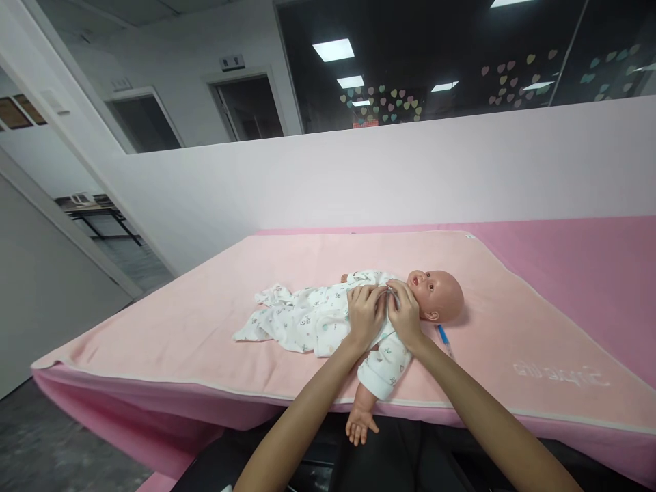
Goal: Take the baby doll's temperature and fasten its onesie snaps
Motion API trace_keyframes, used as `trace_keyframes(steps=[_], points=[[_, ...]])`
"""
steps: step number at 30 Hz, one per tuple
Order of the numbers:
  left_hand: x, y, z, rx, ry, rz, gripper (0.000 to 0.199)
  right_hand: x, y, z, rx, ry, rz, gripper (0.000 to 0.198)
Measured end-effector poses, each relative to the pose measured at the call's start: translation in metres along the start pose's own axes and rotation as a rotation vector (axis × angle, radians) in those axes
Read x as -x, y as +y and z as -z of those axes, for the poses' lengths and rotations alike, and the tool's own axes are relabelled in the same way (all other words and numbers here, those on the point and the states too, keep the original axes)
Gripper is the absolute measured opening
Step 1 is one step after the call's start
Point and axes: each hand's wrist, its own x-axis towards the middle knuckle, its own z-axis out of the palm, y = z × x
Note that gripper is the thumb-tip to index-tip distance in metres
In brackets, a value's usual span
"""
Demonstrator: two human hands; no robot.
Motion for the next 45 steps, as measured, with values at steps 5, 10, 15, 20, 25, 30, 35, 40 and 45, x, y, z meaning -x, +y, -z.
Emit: trace_keyframes(steps=[5, 10, 15, 20, 25, 30, 35, 40, 45], points=[[-0.0007, 0.0015, 0.0011, -0.027, -0.006, 0.015, 0.014, -0.0004, -0.0001, -0.0001, 0.007, 0.040, 0.024, 0.032], [-0.0006, 0.0005, 0.0006, -0.043, -0.005, -0.020, 0.013, 0.0003, 0.0007, -0.0003, 0.003, 0.039, 0.055, 0.033], [-0.0006, 0.0010, 0.0009, -0.024, -0.008, -0.028, 0.010, 0.0001, -0.0001, -0.0001, 0.000, 0.074, 0.046, 0.029], [-0.0013, 0.0011, 0.0009, 0.017, -0.026, -0.030, 0.008, -0.0018, -0.0035, 0.0015, -0.019, 0.096, 0.044, 0.026], [-0.0009, -0.0003, -0.0006, 0.042, -0.027, -0.066, 0.010, -0.0025, -0.0051, 0.0025, -0.029, 0.091, 0.039, 0.027], [0.0008, -0.0013, -0.0021, 0.042, -0.006, -0.055, 0.011, -0.0010, -0.0035, 0.0012, -0.025, 0.083, 0.034, 0.029], [0.0009, -0.0009, -0.0014, 0.070, -0.004, -0.050, 0.012, 0.0002, -0.0025, 0.0005, -0.017, 0.068, 0.029, 0.030], [0.0001, 0.0008, -0.0011, 0.071, 0.083, -0.030, 0.008, 0.0009, -0.0016, 0.0006, -0.015, 0.044, 0.022, 0.028], [-0.0003, 0.0015, -0.0001, 0.065, 0.075, -0.034, 0.007, 0.0011, -0.0031, 0.0014, -0.017, 0.073, 0.024, 0.027]])
